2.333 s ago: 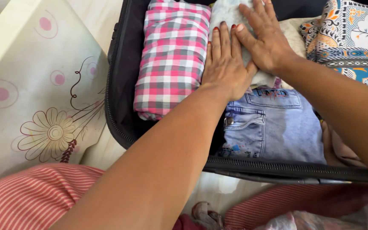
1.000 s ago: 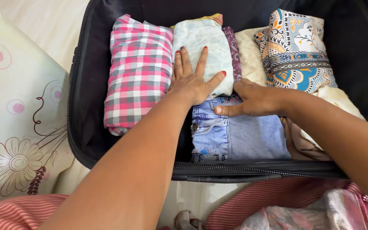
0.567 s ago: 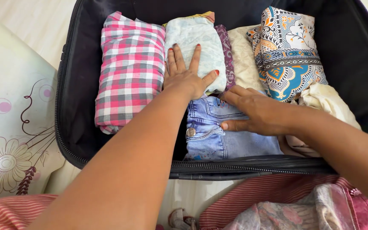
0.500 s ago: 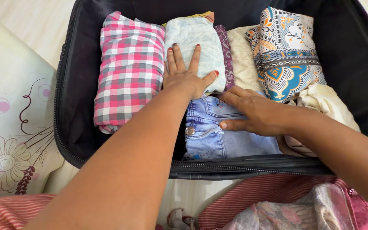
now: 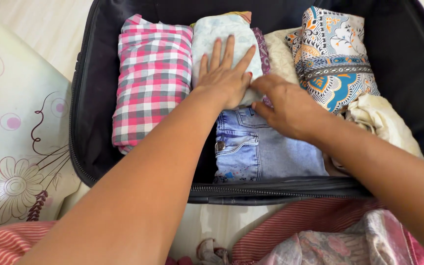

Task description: The person folds various clothing items and places them into an open suitcase. They retrieve clothes from a nearby drawer, fold them, and arrange them neatly inside the suitcase.

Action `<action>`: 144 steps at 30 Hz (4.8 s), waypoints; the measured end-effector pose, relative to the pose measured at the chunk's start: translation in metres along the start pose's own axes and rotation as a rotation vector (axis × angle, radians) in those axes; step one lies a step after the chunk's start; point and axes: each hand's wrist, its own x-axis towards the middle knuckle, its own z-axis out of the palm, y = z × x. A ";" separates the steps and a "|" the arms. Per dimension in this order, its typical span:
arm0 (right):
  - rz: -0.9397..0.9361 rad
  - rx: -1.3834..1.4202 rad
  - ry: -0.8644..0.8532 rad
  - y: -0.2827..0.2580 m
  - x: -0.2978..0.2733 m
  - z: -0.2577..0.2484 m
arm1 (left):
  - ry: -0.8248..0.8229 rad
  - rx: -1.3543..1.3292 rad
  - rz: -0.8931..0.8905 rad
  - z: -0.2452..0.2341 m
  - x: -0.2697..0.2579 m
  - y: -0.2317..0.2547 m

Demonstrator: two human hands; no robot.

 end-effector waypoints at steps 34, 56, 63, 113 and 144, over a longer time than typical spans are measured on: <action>0.355 0.255 0.461 0.151 0.195 0.030 | -0.080 -0.058 -0.124 0.018 -0.016 0.003; 0.156 -0.059 -0.081 0.059 0.147 0.070 | -0.154 -0.087 -0.210 0.021 -0.008 0.009; 0.118 0.028 -0.250 0.071 0.159 0.047 | -0.289 -0.109 -0.188 -0.001 -0.013 0.011; -0.576 0.311 -0.355 -0.481 0.075 0.011 | 0.454 -0.039 -0.514 -0.189 -0.465 -0.214; -0.718 0.032 -0.550 -0.570 0.053 0.124 | 0.132 -0.236 -1.226 -0.078 -0.606 -0.328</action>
